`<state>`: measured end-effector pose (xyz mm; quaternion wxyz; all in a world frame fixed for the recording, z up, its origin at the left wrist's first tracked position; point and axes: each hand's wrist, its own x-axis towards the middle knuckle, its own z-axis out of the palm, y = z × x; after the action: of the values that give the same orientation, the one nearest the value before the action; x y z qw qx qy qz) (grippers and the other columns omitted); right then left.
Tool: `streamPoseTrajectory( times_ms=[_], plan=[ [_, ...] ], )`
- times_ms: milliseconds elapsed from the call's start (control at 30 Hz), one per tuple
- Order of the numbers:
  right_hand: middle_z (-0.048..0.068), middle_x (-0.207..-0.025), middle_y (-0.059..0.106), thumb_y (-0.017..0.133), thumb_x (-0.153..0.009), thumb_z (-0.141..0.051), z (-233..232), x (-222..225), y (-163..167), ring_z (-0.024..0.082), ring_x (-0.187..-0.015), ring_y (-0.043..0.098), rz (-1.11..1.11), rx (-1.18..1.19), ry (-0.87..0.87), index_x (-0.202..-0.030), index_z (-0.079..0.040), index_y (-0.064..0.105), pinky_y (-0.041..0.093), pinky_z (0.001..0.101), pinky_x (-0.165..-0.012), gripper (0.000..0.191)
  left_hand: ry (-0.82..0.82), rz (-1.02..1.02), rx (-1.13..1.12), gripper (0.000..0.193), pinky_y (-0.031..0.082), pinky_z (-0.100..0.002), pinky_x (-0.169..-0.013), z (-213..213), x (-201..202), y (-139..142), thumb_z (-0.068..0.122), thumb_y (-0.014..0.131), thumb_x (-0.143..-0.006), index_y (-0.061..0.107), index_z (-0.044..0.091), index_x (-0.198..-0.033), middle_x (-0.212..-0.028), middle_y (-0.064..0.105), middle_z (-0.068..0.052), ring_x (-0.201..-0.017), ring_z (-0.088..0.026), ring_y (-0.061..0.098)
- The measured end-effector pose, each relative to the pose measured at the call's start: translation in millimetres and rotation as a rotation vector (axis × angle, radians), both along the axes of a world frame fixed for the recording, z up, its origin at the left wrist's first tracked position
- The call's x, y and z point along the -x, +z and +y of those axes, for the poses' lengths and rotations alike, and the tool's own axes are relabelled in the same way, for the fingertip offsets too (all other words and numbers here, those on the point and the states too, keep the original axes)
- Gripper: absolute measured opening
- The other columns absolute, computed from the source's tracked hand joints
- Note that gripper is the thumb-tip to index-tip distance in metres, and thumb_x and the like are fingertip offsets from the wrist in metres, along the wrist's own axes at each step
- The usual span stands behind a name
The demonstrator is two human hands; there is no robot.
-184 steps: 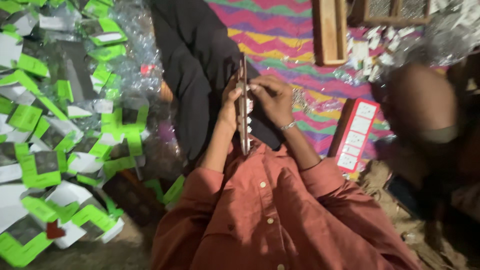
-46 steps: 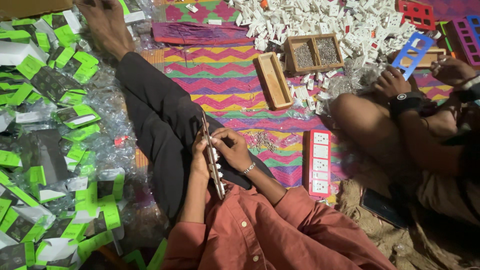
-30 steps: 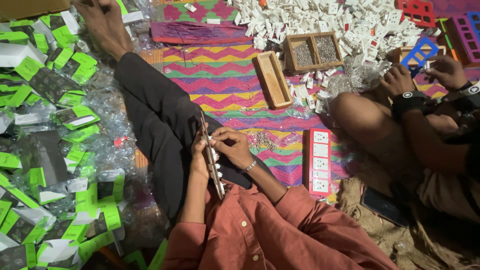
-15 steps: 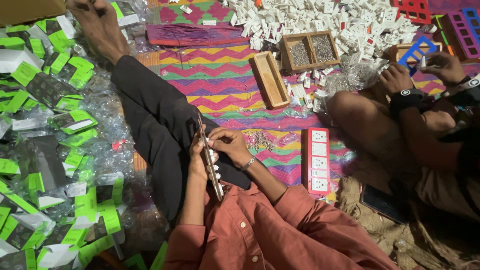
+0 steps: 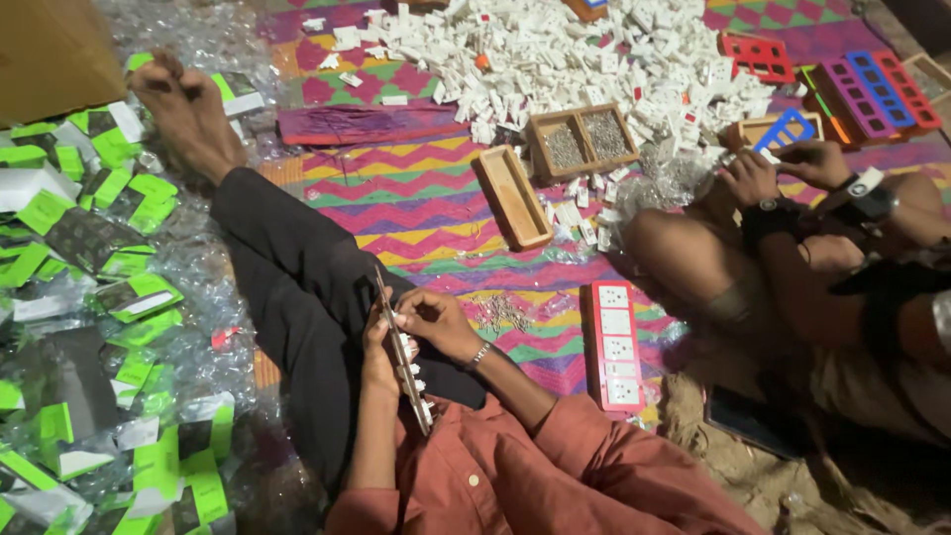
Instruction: The person sits on a mat and assembles a multi-gang electrical socket strip. They insert white plastic socket modules into a pink frame and secure them with small metal pins. The person handles the frame and components by hand, occasionally flipping the unit to access the back.
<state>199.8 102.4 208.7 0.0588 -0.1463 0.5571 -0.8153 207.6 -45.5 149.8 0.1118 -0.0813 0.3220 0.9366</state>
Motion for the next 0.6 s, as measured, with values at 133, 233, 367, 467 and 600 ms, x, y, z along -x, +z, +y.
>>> streamPoseTrajectory(
  times_ms=[133,233,367,467,600],
  plan=[
    [0.001,-0.106,0.063,0.071,-0.100,-0.011,24,-5,12,0.009,-0.099,0.060,0.064,-0.089,-0.009,-0.102,-0.003,0.063,0.051,0.0273,-0.089,0.012,-0.012,0.004,0.037,0.074,0.042,-0.021,-0.042,25,-1,11,0.041,0.076,-0.079,0.053,0.019,-0.146,-0.087,0.061,0.002,-0.053,-0.006,0.050],
    [0.001,-0.106,0.059,0.071,-0.100,-0.013,40,6,11,0.009,-0.100,0.057,0.120,-0.131,-0.034,-0.102,-0.004,0.060,0.049,0.0270,-0.089,0.014,-0.017,0.014,0.001,0.073,0.041,-0.021,-0.042,42,11,9,0.040,0.077,-0.079,0.053,0.019,-0.145,-0.090,0.061,0.004,-0.055,-0.006,0.051],
    [0.002,-0.106,0.059,0.070,-0.101,-0.014,53,19,1,0.009,-0.100,0.056,0.170,-0.189,-0.072,-0.101,-0.004,0.060,0.048,0.0271,-0.088,0.015,-0.005,-0.032,0.061,0.073,0.040,-0.020,-0.040,56,24,-2,0.039,0.077,-0.076,0.055,0.019,-0.143,-0.088,0.061,0.003,-0.053,-0.006,0.050],
    [0.002,-0.105,0.059,0.071,-0.102,-0.015,59,26,-9,0.010,-0.099,0.056,0.176,-0.198,-0.088,-0.101,-0.003,0.060,0.048,0.0275,-0.088,0.016,0.006,-0.004,0.019,0.073,0.041,-0.020,-0.042,65,29,-13,0.038,0.077,-0.078,0.055,0.016,-0.144,-0.094,0.063,0.003,-0.058,-0.005,0.053],
    [0.002,-0.106,0.059,0.068,-0.102,-0.018,66,31,-16,0.009,-0.098,0.056,0.123,-0.146,-0.090,-0.100,-0.004,0.059,0.048,0.0274,-0.087,0.017,0.026,0.017,0.012,0.074,0.046,-0.020,-0.055,77,36,-19,0.037,0.077,-0.081,0.054,0.011,-0.146,-0.102,0.062,0.002,-0.073,-0.006,0.057]
  ],
)
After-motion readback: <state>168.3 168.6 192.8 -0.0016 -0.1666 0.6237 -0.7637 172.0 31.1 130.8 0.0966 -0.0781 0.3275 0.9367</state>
